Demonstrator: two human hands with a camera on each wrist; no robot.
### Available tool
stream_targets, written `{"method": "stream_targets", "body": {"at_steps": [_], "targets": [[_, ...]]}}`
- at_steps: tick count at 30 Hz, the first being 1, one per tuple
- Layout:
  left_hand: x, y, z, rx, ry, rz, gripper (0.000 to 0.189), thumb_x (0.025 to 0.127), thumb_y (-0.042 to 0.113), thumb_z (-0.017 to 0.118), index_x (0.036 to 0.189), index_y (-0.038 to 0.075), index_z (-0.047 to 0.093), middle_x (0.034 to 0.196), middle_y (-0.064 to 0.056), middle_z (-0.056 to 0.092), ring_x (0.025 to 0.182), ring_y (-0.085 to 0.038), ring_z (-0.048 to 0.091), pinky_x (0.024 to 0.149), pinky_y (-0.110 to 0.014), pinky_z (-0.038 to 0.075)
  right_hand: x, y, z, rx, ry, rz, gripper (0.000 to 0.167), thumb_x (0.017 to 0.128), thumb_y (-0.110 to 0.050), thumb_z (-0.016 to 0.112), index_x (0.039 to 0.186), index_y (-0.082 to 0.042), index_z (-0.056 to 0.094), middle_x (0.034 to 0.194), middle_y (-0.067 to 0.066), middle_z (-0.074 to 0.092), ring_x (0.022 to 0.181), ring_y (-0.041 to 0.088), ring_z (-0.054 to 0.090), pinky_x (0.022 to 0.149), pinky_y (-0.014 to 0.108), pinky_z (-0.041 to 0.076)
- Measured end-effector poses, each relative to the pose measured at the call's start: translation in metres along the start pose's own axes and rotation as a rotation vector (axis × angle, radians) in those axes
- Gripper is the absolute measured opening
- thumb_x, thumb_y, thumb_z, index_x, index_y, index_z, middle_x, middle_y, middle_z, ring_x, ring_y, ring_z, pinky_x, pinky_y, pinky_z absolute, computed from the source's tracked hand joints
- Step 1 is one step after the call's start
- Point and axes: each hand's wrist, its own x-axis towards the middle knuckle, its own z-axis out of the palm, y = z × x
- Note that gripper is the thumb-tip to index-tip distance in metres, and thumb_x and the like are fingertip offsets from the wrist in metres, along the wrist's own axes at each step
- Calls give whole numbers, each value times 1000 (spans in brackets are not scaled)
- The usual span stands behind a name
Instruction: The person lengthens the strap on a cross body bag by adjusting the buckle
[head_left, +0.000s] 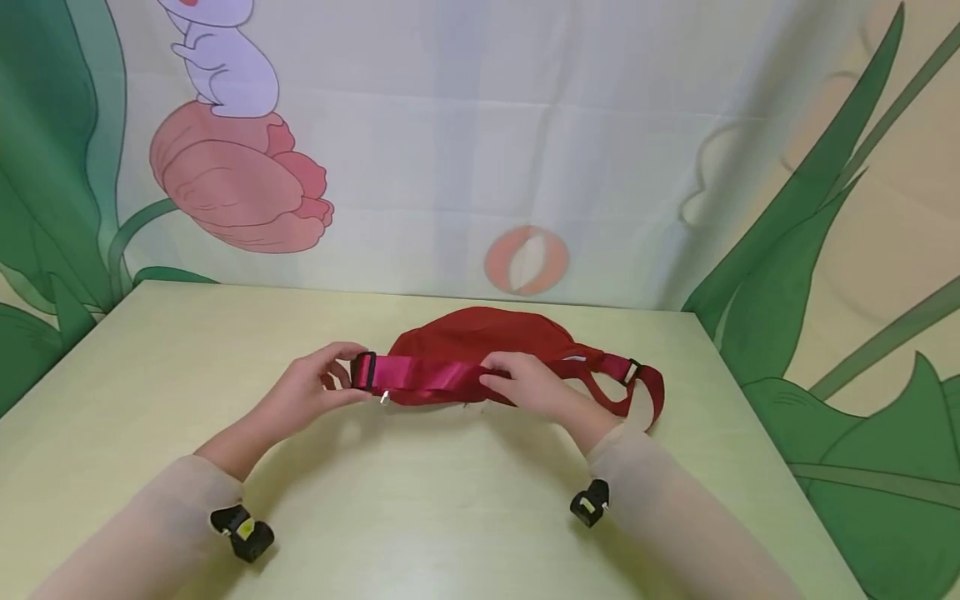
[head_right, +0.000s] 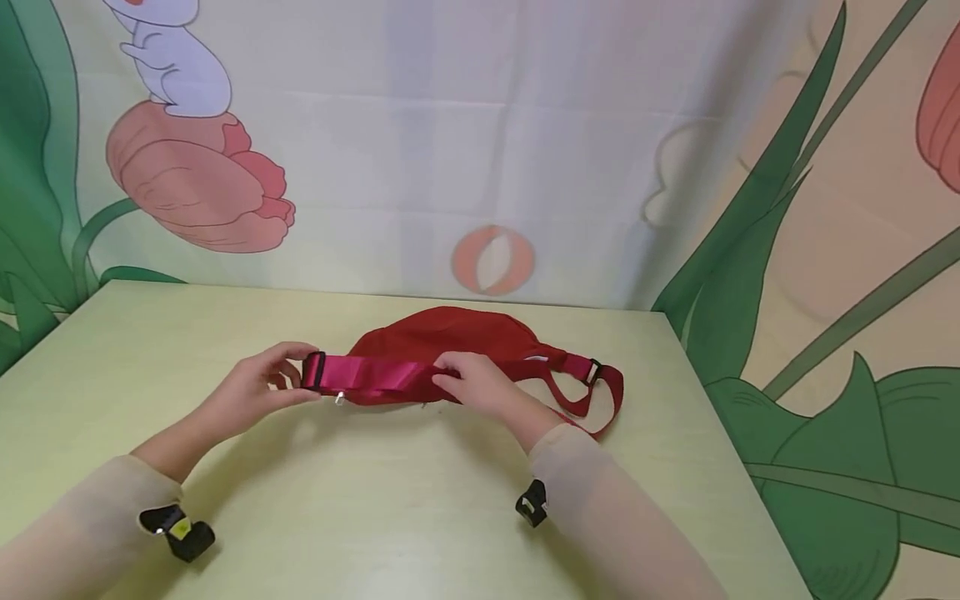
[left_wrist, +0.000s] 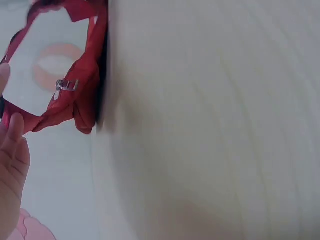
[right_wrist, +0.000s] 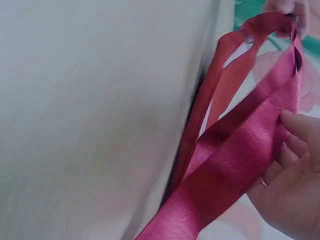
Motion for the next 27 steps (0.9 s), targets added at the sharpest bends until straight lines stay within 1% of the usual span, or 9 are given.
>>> {"method": "stream_targets", "body": {"at_steps": [4,6,9,12,14,17,21,24,27], "targets": [[3,12,7,-98,-13,-6,55,74,14,79,123,5,57,104,-8,60,78,-20,56,67,-28,50,-7,6,0,-7,-54,-40,27,87,-20,67,111,-12,58,106,-1,55,97,17,53,86,32,46],[5,17,11,-133,-22,-11,55,74,15,79,124,4,57,102,-7,59,78,-20,55,66,-27,50,-10,3,3,21,-70,-53,31,84,-23,70,110,-13,57,106,0,54,97,17,54,85,33,47],[5,20,17,-185,-38,-12,55,75,13,78,125,2,56,97,-7,57,77,-21,54,66,-26,49,-11,-5,9,58,-69,-50,29,82,-28,72,105,-16,58,99,-2,54,91,15,56,79,31,49],[5,22,21,-224,-62,-24,55,75,12,78,125,2,56,95,-7,57,78,-22,54,65,-26,49,-10,-11,15,94,-76,-56,22,84,-26,70,101,-15,60,91,-2,54,84,14,57,73,26,49],[5,24,23,-246,-78,-34,54,75,12,78,124,4,57,94,-7,57,78,-22,54,65,-27,49,-9,-12,19,120,-77,-61,18,86,-22,69,100,-14,62,88,-2,56,83,14,57,74,26,49],[6,27,25,-279,-99,-53,53,74,14,79,122,8,57,91,-7,58,77,-23,54,61,-27,49,-6,-11,22,150,-82,-65,14,88,-15,65,102,-12,63,91,-2,60,89,14,58,81,27,47],[8,29,27,-335,-126,-71,55,75,14,78,124,7,56,86,-8,58,76,-25,54,60,-27,48,-1,-7,26,204,-115,-53,20,91,-12,59,111,-10,61,103,1,64,99,15,59,87,29,46],[9,30,29,-378,-153,-81,55,76,13,77,126,5,55,90,-10,60,77,-26,56,63,-28,50,3,-6,29,258,-134,-36,24,91,-18,60,114,-11,61,102,0,65,97,15,59,84,28,48],[11,30,31,-425,-184,-98,55,78,14,76,127,4,55,96,-12,60,80,-27,58,67,-28,51,4,-9,32,298,-133,-24,23,91,-25,61,110,-12,65,93,-2,66,89,15,59,78,28,48]]}}
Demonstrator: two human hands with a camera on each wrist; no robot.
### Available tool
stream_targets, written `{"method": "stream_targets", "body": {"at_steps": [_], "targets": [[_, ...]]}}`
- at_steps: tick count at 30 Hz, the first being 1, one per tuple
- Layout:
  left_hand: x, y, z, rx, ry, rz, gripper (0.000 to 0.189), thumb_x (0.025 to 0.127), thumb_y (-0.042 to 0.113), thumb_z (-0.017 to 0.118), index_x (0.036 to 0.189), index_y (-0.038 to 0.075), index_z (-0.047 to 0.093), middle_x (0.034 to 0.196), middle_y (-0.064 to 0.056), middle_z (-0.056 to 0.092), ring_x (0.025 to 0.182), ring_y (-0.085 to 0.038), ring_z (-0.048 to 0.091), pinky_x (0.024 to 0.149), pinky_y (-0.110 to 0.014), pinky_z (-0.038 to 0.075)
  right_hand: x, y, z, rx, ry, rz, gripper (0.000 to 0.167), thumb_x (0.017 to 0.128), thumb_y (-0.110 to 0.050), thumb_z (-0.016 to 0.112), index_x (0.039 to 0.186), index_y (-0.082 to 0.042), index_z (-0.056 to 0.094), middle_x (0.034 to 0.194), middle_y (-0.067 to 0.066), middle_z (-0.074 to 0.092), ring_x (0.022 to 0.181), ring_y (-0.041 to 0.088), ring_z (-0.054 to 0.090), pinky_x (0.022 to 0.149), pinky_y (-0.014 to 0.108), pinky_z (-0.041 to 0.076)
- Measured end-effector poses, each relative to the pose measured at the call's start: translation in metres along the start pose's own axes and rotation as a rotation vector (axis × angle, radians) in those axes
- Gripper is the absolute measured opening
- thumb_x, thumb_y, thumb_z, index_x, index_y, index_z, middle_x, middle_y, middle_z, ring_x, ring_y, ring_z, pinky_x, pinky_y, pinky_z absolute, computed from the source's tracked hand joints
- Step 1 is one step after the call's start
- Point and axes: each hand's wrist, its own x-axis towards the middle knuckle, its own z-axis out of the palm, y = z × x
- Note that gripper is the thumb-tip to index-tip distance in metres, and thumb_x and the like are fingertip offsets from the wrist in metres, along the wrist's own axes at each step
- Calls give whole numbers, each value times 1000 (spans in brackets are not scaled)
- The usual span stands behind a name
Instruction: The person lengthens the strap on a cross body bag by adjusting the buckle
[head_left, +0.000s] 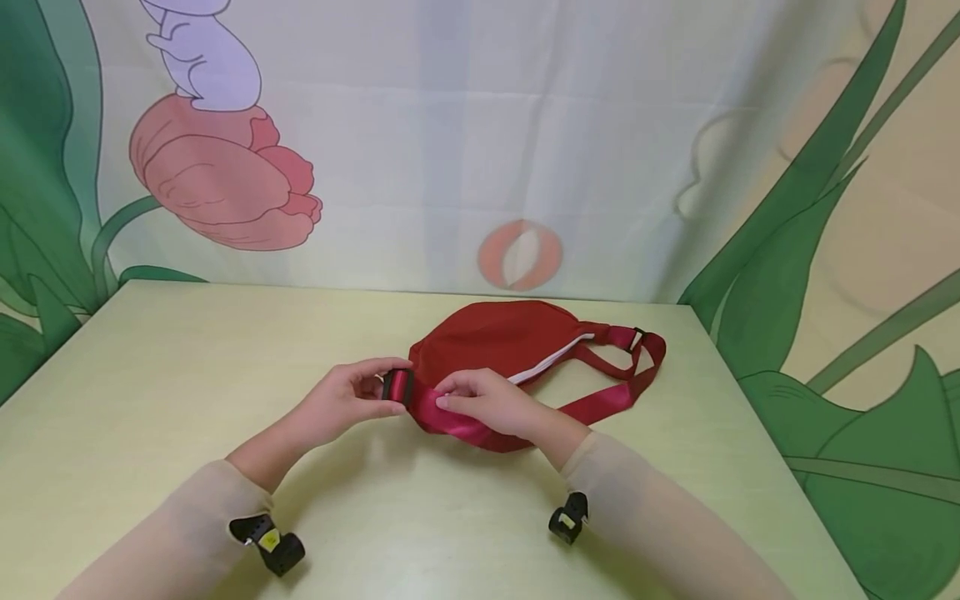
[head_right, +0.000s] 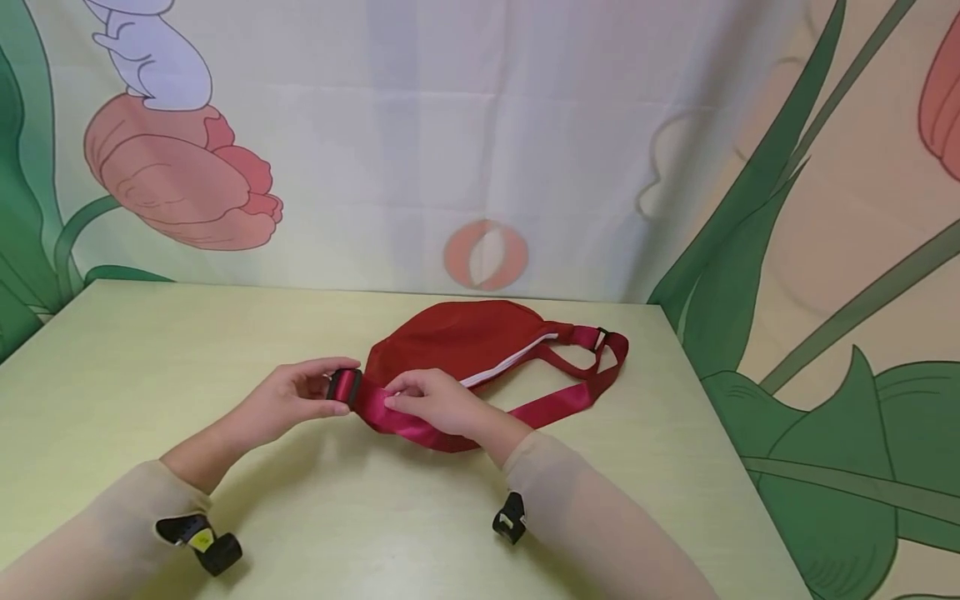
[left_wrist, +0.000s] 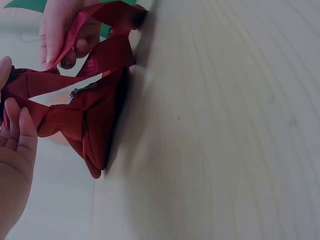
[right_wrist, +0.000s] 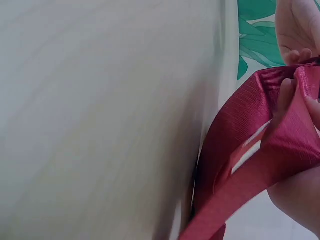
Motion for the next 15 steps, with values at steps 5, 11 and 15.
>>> {"method": "stream_targets", "body": {"at_steps": [5,11,15], "targets": [[0,1,1,-61,-19,-35,55,79,15,76,128,2,54,100,-14,61,83,-29,58,70,-28,51,2,-3,4,52,8,12,17,91,-23,61,104,-13,66,88,-3,66,85,15,59,75,27,49],[-1,0,3,-82,-3,-73,54,79,18,75,128,4,55,102,-14,61,86,-30,56,70,-29,51,3,-1,7,111,17,21,17,91,-23,61,104,-12,66,89,0,66,86,16,60,77,27,49],[0,-2,8,-95,3,-77,54,79,16,75,128,3,55,100,-13,62,85,-28,57,70,-28,51,6,-1,9,147,19,27,18,91,-23,61,104,-12,65,91,0,67,88,16,60,81,28,48]]}}
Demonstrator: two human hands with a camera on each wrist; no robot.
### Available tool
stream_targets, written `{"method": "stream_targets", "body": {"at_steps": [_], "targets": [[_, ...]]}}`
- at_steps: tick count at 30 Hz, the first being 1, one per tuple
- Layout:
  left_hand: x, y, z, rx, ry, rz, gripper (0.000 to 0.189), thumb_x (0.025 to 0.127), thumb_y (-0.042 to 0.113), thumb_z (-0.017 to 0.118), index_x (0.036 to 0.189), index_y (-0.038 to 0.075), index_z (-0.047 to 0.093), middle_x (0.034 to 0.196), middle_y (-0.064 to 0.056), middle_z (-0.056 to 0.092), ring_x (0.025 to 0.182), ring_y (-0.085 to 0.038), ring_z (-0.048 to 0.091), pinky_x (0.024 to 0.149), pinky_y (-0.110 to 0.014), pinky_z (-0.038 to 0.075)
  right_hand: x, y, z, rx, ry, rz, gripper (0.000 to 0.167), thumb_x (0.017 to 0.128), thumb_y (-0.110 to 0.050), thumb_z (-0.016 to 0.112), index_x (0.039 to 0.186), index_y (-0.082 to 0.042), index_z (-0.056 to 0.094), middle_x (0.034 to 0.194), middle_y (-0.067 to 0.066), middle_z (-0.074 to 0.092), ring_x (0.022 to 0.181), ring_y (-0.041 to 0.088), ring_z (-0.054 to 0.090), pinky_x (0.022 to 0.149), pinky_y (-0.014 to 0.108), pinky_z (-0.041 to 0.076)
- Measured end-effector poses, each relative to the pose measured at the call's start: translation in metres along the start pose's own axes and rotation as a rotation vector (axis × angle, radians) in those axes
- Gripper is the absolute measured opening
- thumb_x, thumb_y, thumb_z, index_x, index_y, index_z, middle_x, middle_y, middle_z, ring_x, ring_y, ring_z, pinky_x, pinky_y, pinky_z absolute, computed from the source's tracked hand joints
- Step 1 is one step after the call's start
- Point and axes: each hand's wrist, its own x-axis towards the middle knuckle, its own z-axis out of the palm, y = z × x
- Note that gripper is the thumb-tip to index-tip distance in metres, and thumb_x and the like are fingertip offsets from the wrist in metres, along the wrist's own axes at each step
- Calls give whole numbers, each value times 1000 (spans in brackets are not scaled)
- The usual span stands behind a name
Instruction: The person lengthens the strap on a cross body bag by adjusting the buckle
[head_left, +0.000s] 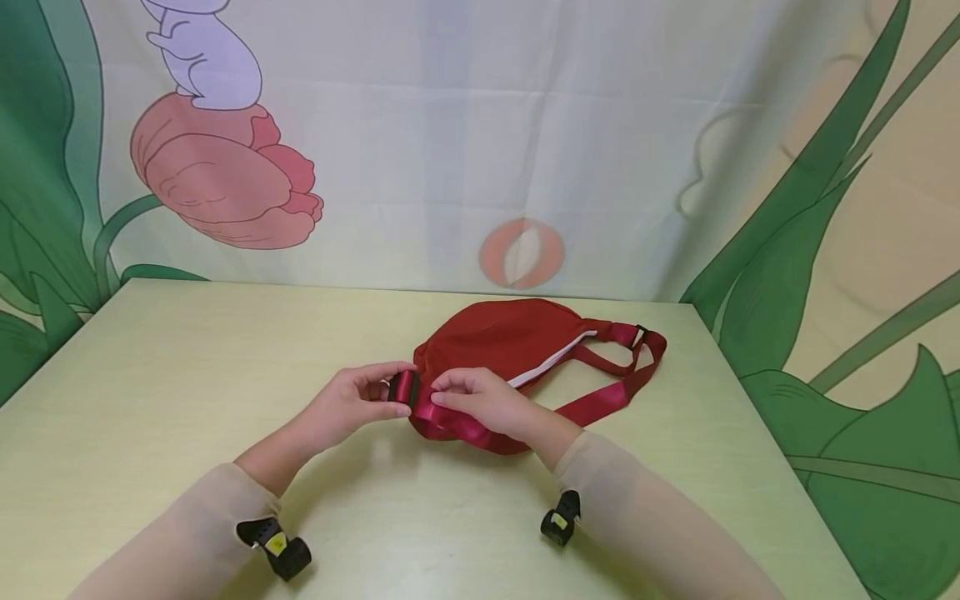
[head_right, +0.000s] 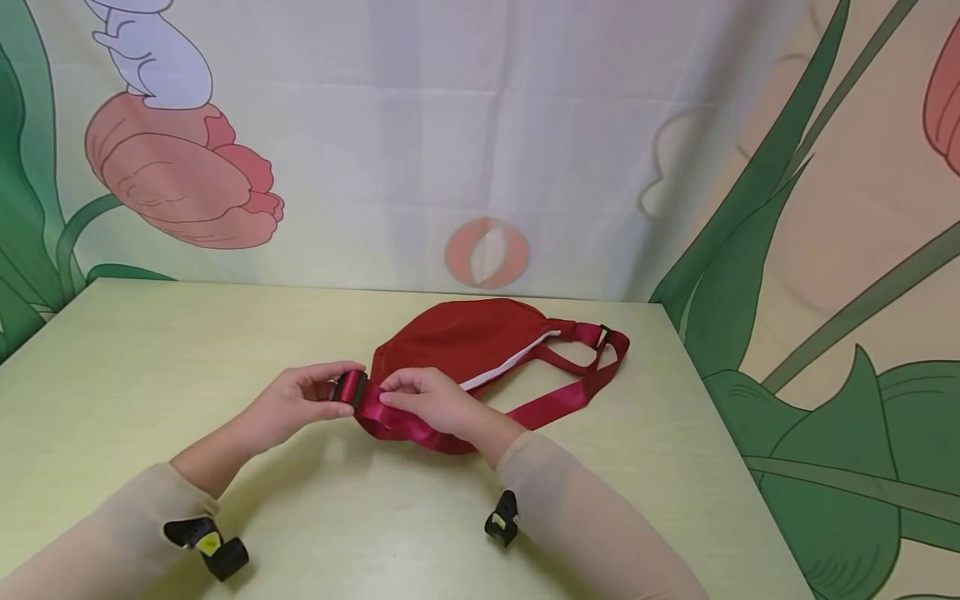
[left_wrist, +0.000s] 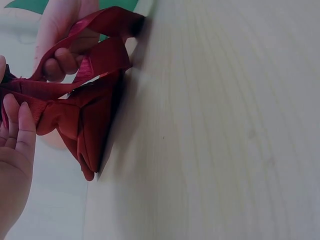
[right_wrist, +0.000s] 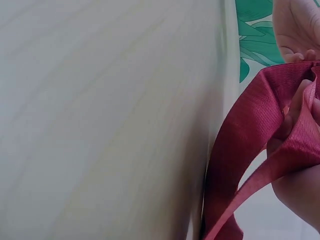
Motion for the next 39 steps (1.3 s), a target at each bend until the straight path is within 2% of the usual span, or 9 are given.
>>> {"method": "stream_targets", "body": {"at_steps": [7,13,15,18,21,24,34,39], "targets": [[1,0,7,7,1,27,56,79,15,75,128,-2,54,88,-11,62,78,-23,55,64,-24,47,4,-5,2,71,-7,11,20,93,-20,58,109,-9,64,98,2,68,93,15,62,88,30,46],[1,-1,11,-41,5,44,53,80,11,74,128,-1,54,98,-13,62,80,-23,56,68,-25,49,3,-7,1,149,1,26,23,93,-17,59,113,-5,60,100,5,68,94,16,63,89,29,46],[0,-1,11,-53,8,51,52,80,9,73,127,-2,54,101,-14,62,81,-23,57,70,-25,50,2,-7,0,139,-1,25,26,92,-19,60,114,-6,60,99,5,68,93,16,64,87,29,47],[-1,0,10,-43,25,45,51,81,10,73,127,-1,54,103,-13,62,83,-24,57,72,-27,51,0,-6,-2,68,-7,14,28,91,-23,62,113,-7,62,98,3,68,92,14,62,85,28,48],[-3,1,9,-31,45,31,51,81,13,73,127,-1,55,105,-13,61,85,-25,56,72,-28,51,-3,-5,-5,-19,-1,-5,25,90,-24,62,110,-8,65,96,1,67,91,13,60,83,27,47],[-3,0,8,-42,47,14,51,81,13,73,127,0,55,106,-12,61,87,-26,56,73,-29,51,-5,-3,-6,-60,11,-15,22,91,-22,62,107,-8,66,94,-1,67,90,13,59,81,28,47],[0,1,10,-65,25,24,52,82,12,72,129,-1,53,105,-13,62,86,-24,58,75,-28,51,-1,-3,-4,-13,29,9,22,90,-23,63,108,-11,68,93,-2,68,91,14,59,81,29,46],[-1,1,12,-61,16,12,54,82,13,72,130,-1,52,107,-14,62,88,-26,59,77,-30,51,4,-8,1,76,24,46,25,90,-25,62,110,-11,67,99,1,69,93,15,61,81,29,48]]}}
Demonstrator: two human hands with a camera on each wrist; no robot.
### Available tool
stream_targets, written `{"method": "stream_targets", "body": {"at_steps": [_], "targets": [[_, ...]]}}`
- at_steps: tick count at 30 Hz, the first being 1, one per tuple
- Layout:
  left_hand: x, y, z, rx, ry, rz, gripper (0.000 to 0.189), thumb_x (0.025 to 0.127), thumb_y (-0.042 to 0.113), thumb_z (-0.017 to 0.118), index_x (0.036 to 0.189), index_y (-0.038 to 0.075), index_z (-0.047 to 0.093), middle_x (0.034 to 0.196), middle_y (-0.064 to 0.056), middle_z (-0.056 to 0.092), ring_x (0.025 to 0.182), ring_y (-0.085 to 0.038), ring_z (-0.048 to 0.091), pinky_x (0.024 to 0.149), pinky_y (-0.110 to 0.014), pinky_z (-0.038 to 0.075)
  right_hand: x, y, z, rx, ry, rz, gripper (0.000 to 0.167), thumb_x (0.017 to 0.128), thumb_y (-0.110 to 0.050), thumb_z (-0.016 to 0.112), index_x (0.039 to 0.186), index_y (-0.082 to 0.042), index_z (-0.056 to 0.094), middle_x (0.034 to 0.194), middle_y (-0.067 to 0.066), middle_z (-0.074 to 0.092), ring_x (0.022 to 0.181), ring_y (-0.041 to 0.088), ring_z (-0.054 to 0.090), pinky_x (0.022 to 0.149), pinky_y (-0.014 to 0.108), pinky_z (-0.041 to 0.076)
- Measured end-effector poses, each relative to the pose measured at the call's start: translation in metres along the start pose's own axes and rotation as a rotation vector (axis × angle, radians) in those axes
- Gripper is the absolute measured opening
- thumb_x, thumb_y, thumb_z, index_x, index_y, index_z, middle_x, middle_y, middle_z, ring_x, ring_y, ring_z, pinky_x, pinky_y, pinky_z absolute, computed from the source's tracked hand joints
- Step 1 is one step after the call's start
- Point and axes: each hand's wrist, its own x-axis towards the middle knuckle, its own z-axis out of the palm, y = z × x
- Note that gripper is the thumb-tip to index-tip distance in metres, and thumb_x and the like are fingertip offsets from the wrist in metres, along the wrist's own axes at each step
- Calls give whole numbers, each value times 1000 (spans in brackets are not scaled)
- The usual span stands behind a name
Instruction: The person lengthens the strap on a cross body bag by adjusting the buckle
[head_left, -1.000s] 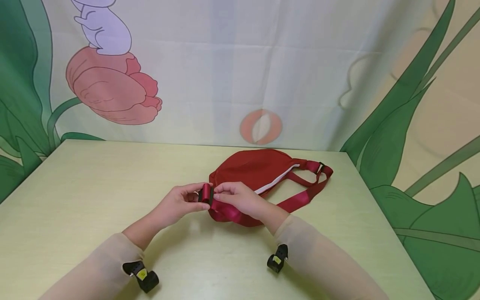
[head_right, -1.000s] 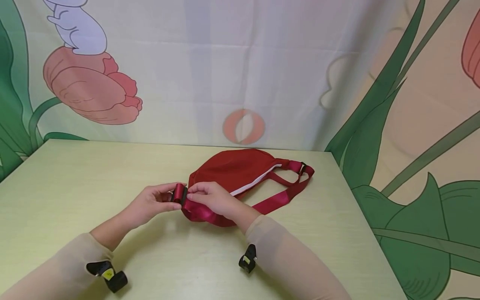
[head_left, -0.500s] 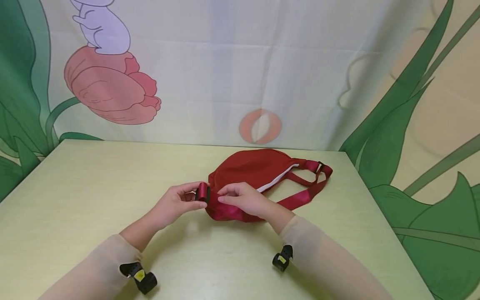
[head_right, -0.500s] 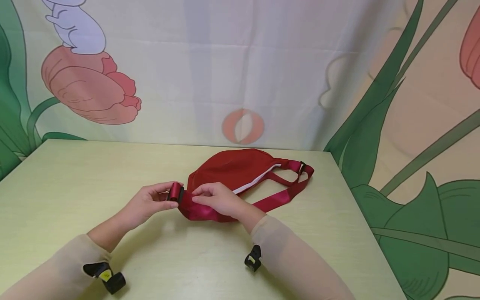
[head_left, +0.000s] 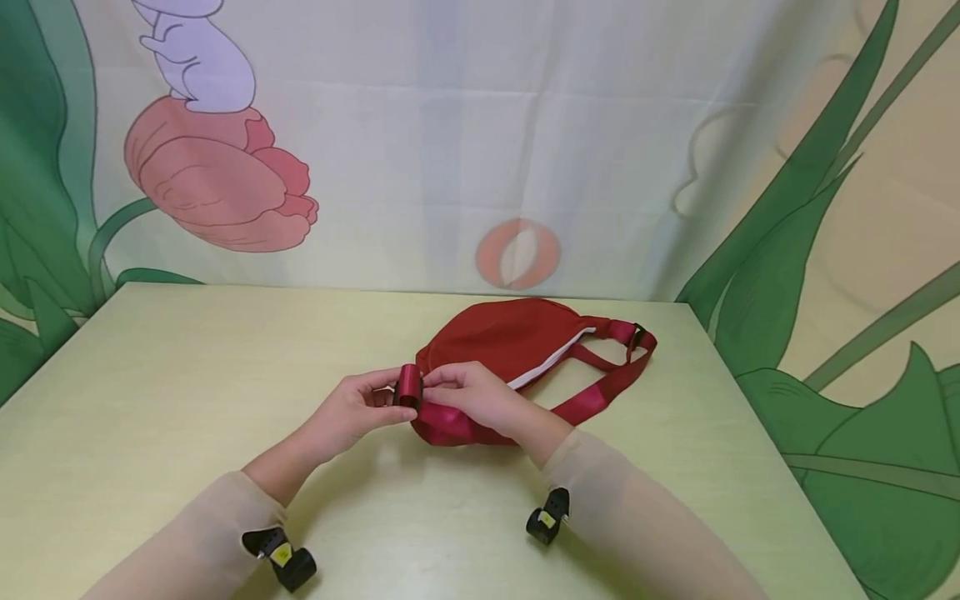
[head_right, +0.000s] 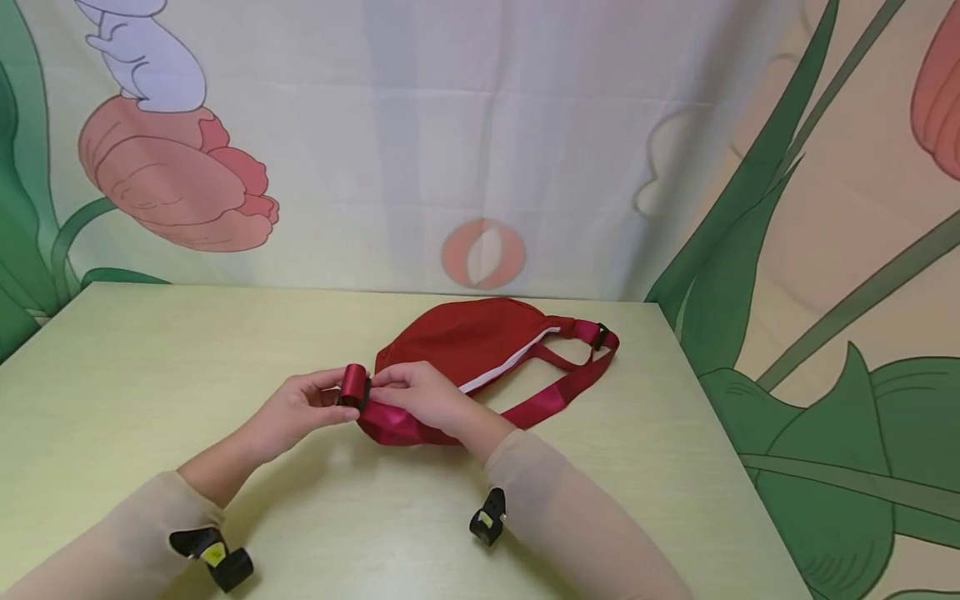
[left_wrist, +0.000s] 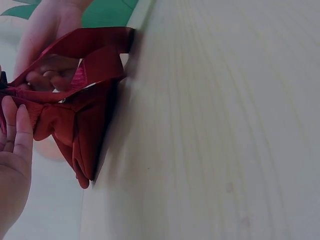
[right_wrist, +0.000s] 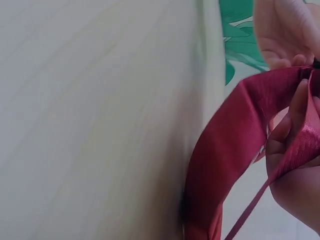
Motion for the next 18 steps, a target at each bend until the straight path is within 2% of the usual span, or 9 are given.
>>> {"method": "stream_targets", "body": {"at_steps": [5,12,18], "targets": [[-1,0,-1,6,0,-1,53,82,15,73,129,1,53,108,-13,63,89,-27,60,78,-32,51,-1,1,-1,6,-13,-18,27,90,-26,63,111,-9,66,98,2,69,91,14,63,80,28,49],[-1,-1,-4,-23,22,-9,52,81,15,73,128,0,54,109,-14,63,90,-27,61,79,-32,51,-8,6,-14,-135,14,-55,20,90,-25,63,106,-14,69,96,-4,66,95,14,54,84,31,44],[3,-1,-1,-48,-2,-3,54,81,16,73,129,0,53,111,-14,63,92,-27,61,81,-32,51,-8,4,-14,-72,3,-34,21,90,-24,62,107,-13,69,97,-2,67,95,17,55,79,30,48]]}}
